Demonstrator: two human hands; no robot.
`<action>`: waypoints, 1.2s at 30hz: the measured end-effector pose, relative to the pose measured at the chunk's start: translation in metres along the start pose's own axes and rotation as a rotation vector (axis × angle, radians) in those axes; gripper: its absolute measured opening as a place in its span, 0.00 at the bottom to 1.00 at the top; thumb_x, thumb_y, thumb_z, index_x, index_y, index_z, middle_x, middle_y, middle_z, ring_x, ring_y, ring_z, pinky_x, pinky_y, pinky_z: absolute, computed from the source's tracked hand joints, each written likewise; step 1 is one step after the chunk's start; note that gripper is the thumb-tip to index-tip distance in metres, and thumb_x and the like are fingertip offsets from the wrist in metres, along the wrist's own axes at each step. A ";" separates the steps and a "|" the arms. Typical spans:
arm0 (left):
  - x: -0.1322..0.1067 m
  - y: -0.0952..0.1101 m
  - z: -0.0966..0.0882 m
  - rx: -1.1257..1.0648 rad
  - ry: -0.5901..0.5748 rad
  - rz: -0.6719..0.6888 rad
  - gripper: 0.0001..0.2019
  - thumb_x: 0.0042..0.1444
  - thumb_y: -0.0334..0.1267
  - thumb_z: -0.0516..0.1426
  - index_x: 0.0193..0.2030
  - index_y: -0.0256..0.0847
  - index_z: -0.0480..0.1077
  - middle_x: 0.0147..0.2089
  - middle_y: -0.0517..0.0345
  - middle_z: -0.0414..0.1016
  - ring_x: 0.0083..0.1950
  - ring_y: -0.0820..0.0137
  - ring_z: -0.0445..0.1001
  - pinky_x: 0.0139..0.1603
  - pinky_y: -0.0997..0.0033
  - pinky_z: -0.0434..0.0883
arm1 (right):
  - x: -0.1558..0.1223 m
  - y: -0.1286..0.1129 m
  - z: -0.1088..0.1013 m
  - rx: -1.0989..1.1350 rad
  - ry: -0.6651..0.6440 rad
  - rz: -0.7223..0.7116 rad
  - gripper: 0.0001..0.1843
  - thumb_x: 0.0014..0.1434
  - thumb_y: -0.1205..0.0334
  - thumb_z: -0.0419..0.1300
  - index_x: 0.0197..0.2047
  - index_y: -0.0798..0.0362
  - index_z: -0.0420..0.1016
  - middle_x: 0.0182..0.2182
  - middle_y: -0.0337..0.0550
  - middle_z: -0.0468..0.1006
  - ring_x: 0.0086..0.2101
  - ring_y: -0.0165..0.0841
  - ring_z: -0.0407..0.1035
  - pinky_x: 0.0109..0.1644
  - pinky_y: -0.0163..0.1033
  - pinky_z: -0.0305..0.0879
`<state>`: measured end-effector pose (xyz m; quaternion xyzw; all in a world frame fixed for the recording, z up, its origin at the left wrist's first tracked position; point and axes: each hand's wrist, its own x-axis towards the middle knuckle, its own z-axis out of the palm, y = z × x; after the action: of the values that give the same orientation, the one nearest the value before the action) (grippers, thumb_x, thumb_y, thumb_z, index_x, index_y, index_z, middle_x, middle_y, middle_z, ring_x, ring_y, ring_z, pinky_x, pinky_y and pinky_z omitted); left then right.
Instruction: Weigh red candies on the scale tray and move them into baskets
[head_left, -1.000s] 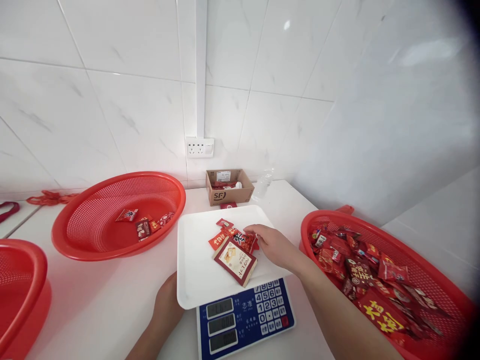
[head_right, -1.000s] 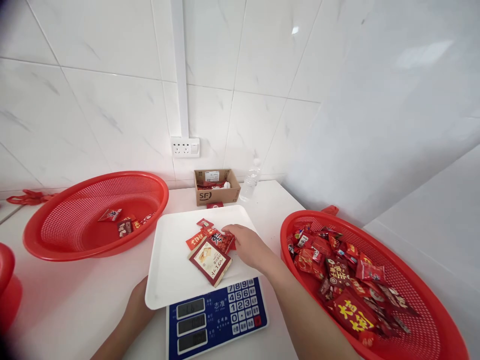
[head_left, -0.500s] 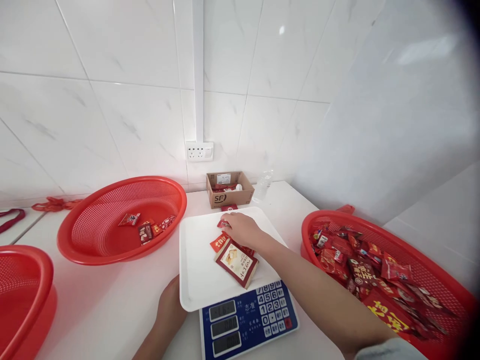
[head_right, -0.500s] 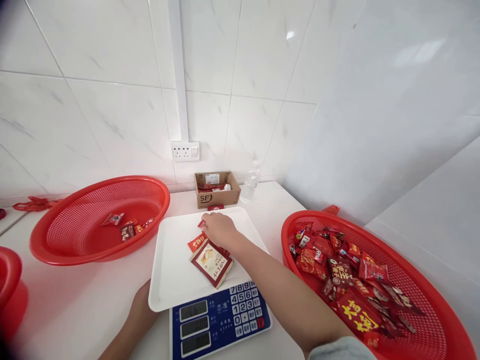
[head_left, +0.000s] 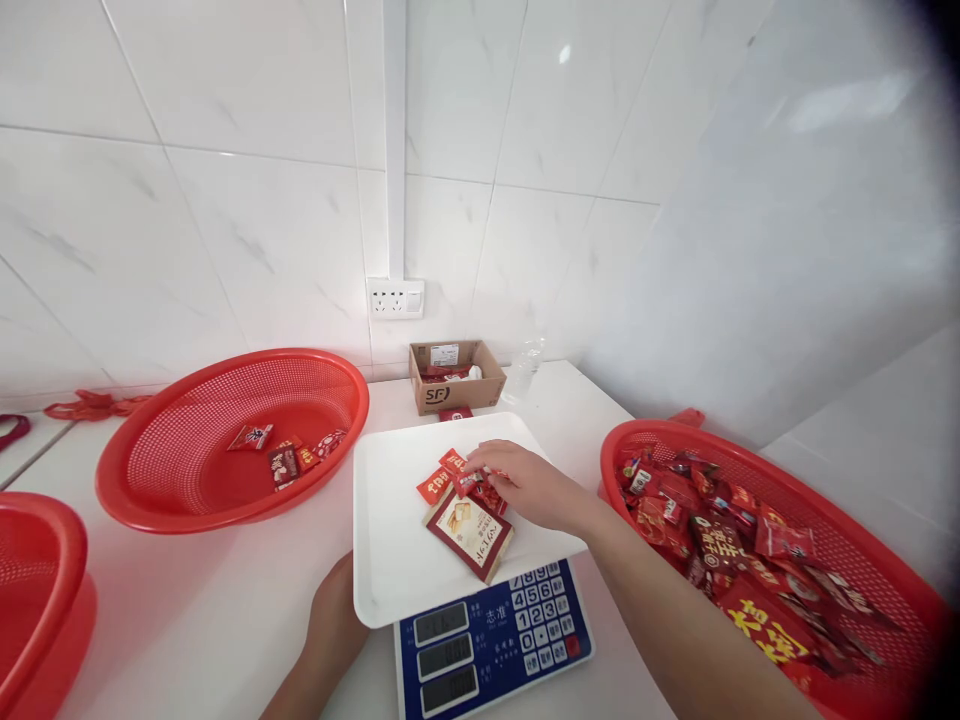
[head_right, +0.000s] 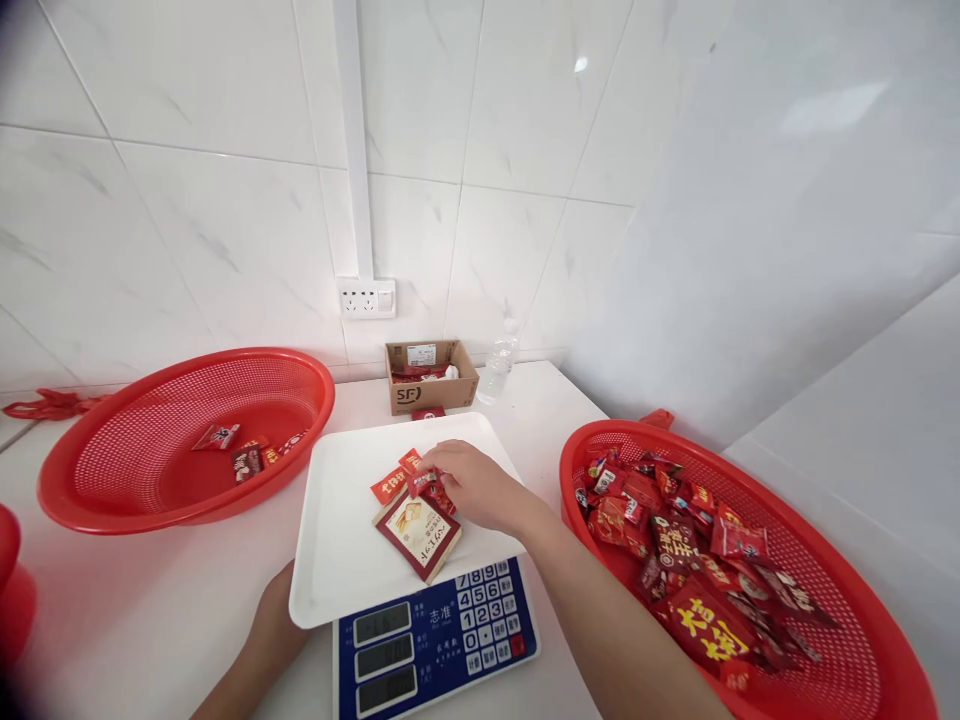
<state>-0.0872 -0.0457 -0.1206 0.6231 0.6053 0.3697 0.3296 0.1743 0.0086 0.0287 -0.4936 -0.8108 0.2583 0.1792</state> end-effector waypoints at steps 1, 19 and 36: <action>0.000 0.000 0.000 0.003 0.002 -0.008 0.15 0.43 0.40 0.55 0.39 0.43 0.74 0.44 0.54 0.78 0.45 0.56 0.75 0.41 0.61 0.74 | -0.003 0.001 0.003 -0.010 0.003 0.010 0.20 0.58 0.69 0.45 0.48 0.50 0.72 0.52 0.42 0.70 0.56 0.34 0.57 0.60 0.43 0.53; 0.001 0.006 -0.001 0.036 0.033 0.047 0.15 0.41 0.36 0.55 0.38 0.44 0.75 0.41 0.56 0.79 0.42 0.57 0.77 0.38 0.64 0.75 | -0.014 -0.011 0.038 -0.233 -0.045 0.288 0.31 0.59 0.43 0.46 0.63 0.44 0.56 0.65 0.45 0.48 0.62 0.45 0.44 0.62 0.54 0.43; 0.001 0.002 0.000 0.000 0.021 0.045 0.14 0.42 0.37 0.55 0.37 0.44 0.76 0.41 0.56 0.79 0.42 0.56 0.76 0.39 0.63 0.74 | -0.028 -0.024 0.038 -0.161 -0.116 0.419 0.35 0.58 0.50 0.49 0.66 0.44 0.44 0.67 0.42 0.33 0.65 0.41 0.29 0.64 0.51 0.38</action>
<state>-0.0856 -0.0444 -0.1189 0.6326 0.5948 0.3834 0.3147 0.1493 -0.0345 0.0113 -0.6485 -0.7174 0.2521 0.0349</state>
